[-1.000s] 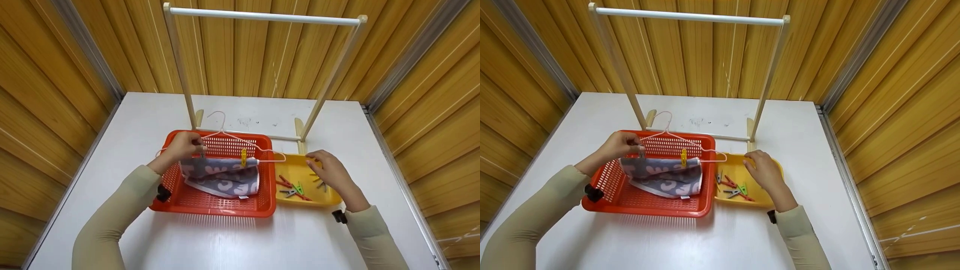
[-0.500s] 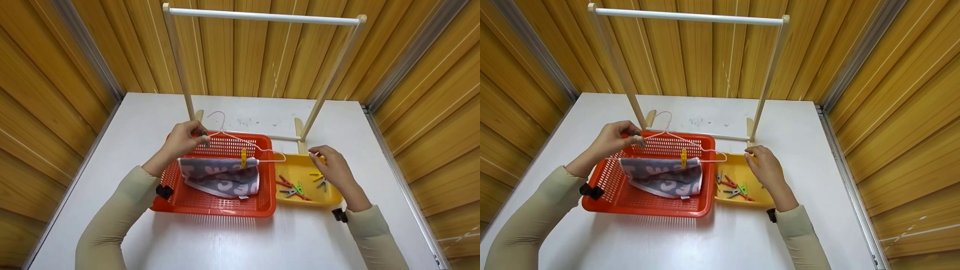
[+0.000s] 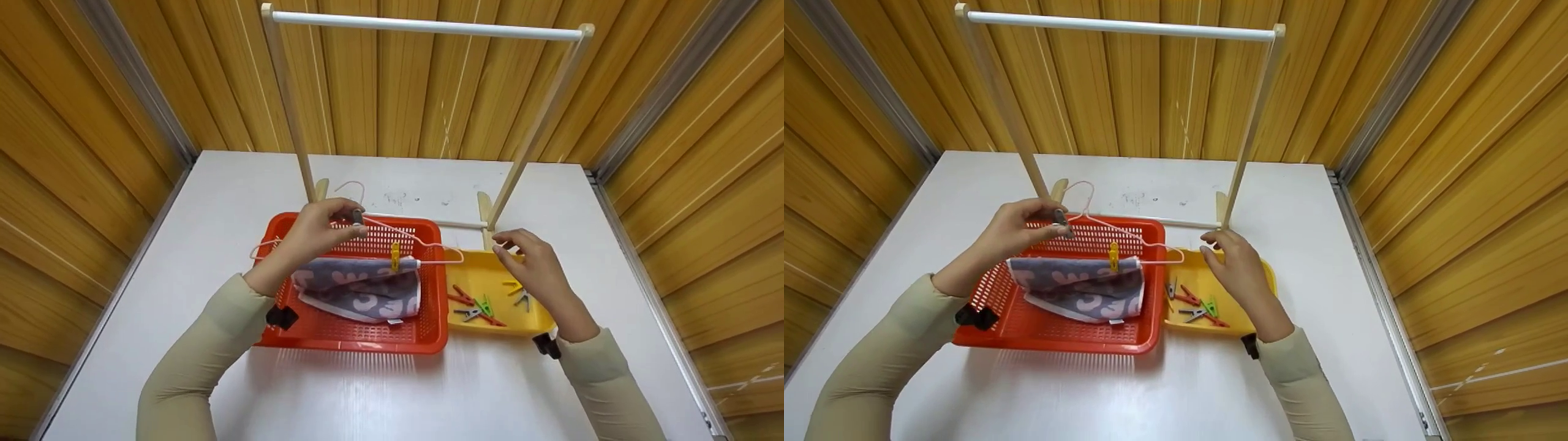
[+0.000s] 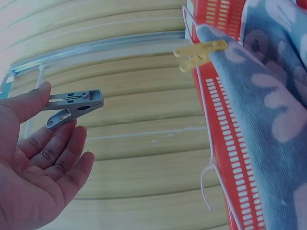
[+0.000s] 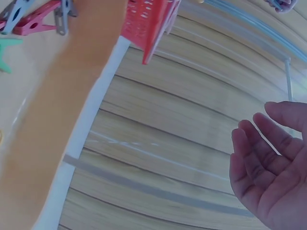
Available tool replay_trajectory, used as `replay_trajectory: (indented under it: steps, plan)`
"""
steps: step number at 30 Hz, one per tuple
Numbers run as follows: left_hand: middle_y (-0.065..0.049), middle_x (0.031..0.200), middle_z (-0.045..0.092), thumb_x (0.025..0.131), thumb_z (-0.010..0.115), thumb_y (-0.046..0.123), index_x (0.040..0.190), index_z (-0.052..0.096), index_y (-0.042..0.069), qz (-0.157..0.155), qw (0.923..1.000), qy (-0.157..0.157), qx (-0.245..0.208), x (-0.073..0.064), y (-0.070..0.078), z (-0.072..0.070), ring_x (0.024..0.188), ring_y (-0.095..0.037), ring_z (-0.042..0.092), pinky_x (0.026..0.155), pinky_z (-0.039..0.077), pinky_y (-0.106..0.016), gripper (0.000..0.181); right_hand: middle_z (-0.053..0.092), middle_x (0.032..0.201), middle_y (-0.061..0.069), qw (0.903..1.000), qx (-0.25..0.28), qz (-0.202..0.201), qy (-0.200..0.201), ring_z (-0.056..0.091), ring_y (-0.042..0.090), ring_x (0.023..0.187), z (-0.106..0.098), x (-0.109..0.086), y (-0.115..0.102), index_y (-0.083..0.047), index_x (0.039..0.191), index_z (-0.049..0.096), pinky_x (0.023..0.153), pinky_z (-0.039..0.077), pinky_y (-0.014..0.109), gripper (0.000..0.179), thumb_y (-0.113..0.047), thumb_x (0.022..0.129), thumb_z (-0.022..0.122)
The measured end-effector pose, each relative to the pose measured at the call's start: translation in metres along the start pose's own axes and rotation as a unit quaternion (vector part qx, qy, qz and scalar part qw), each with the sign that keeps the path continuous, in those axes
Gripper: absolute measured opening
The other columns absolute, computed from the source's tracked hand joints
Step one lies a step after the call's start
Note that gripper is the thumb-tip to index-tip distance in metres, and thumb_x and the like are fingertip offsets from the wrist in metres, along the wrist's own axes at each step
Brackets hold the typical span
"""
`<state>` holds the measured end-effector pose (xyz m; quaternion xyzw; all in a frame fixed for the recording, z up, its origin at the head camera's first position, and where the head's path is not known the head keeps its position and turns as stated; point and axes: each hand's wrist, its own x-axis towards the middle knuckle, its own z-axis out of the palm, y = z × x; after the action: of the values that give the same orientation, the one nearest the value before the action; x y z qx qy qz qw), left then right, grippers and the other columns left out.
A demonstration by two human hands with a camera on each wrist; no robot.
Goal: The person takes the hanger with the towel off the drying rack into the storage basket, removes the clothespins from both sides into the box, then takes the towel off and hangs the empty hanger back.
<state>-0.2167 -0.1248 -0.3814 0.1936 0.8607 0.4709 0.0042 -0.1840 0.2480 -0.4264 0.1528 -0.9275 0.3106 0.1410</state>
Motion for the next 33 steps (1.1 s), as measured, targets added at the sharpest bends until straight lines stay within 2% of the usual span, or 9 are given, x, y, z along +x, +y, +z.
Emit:
replay_trajectory:
  steps: [4, 9, 11, 14, 20, 28, 33]
  plan:
    - [-0.018, 0.106, 0.076, 0.087, 0.082, 0.014, 0.119, 0.071, -0.001, 0.015, 0.9998, -0.003, -0.009, 0.002, 0.01, 0.009, 0.096, -0.027, 0.07, 0.09, 0.059, -0.042, 0.038, 0.073, 0.108, 0.016, 0.9999, 0.012, -0.004, 0.001, 0.069, 0.032, 0.095, -0.001, 0.004, -0.011, 0.001, 0.114, 0.07, 0.083, 0.058, 0.045, 0.021, -0.005, 0.095, 0.07]
    - [-0.018, 0.106, 0.076, 0.086, 0.081, 0.013, 0.12, 0.07, -0.002, 0.029, 0.9991, -0.01, -0.031, 0.006, 0.019, 0.02, 0.096, -0.027, 0.072, 0.09, 0.06, -0.04, 0.038, 0.073, 0.105, 0.014, 0.9995, 0.029, -0.007, 0.012, 0.069, 0.03, 0.094, -0.001, 0.009, -0.024, 0.0, 0.113, 0.071, 0.082, 0.056, 0.028, 0.019, -0.005, 0.094, 0.07]
    - [-0.018, 0.106, 0.076, 0.086, 0.081, 0.012, 0.12, 0.07, -0.003, 0.036, 0.9985, -0.01, -0.04, 0.008, 0.022, 0.024, 0.097, -0.028, 0.073, 0.091, 0.06, -0.039, 0.038, 0.073, 0.105, 0.014, 0.9991, 0.04, -0.008, 0.014, 0.069, 0.03, 0.094, 0.0, 0.012, -0.029, 0.0, 0.113, 0.071, 0.082, 0.054, 0.025, 0.02, -0.005, 0.094, 0.071]
    - [-0.018, 0.107, 0.076, 0.086, 0.081, 0.01, 0.119, 0.07, -0.003, 0.047, 0.9975, -0.01, -0.051, 0.011, 0.026, 0.03, 0.097, -0.028, 0.074, 0.09, 0.061, -0.038, 0.038, 0.073, 0.106, 0.015, 0.9982, 0.057, -0.017, 0.003, 0.069, 0.03, 0.096, 0.004, 0.015, -0.038, 0.002, 0.113, 0.071, 0.083, 0.055, 0.028, 0.022, -0.005, 0.093, 0.073]
    - [-0.02, 0.11, 0.074, 0.086, 0.08, 0.006, 0.12, 0.068, -0.004, 0.071, 0.9944, -0.024, -0.074, 0.018, 0.03, 0.044, 0.101, -0.031, 0.075, 0.092, 0.062, -0.035, 0.037, 0.073, 0.107, 0.018, 0.9942, 0.091, -0.053, -0.019, 0.069, 0.031, 0.098, 0.013, 0.024, -0.059, 0.003, 0.114, 0.07, 0.085, 0.059, 0.045, 0.027, -0.006, 0.089, 0.076]
    - [-0.021, 0.116, 0.07, 0.088, 0.078, 0.006, 0.121, 0.067, -0.004, 0.109, 0.9893, -0.037, -0.089, 0.022, 0.035, 0.06, 0.108, -0.033, 0.075, 0.094, 0.061, -0.036, 0.036, 0.074, 0.108, 0.016, 0.9874, 0.111, -0.11, -0.027, 0.069, 0.03, 0.095, 0.024, 0.036, -0.079, 0.002, 0.115, 0.069, 0.081, 0.057, 0.03, 0.031, -0.008, 0.088, 0.078]
    - [-0.021, 0.117, 0.07, 0.089, 0.077, 0.006, 0.12, 0.067, -0.003, 0.123, 0.9868, -0.046, -0.096, 0.025, 0.038, 0.066, 0.109, -0.032, 0.074, 0.096, 0.06, -0.036, 0.034, 0.074, 0.106, 0.016, 0.9872, 0.118, -0.106, -0.012, 0.069, 0.029, 0.093, 0.027, 0.039, -0.084, 0.003, 0.115, 0.069, 0.081, 0.057, 0.028, 0.03, -0.006, 0.087, 0.079]
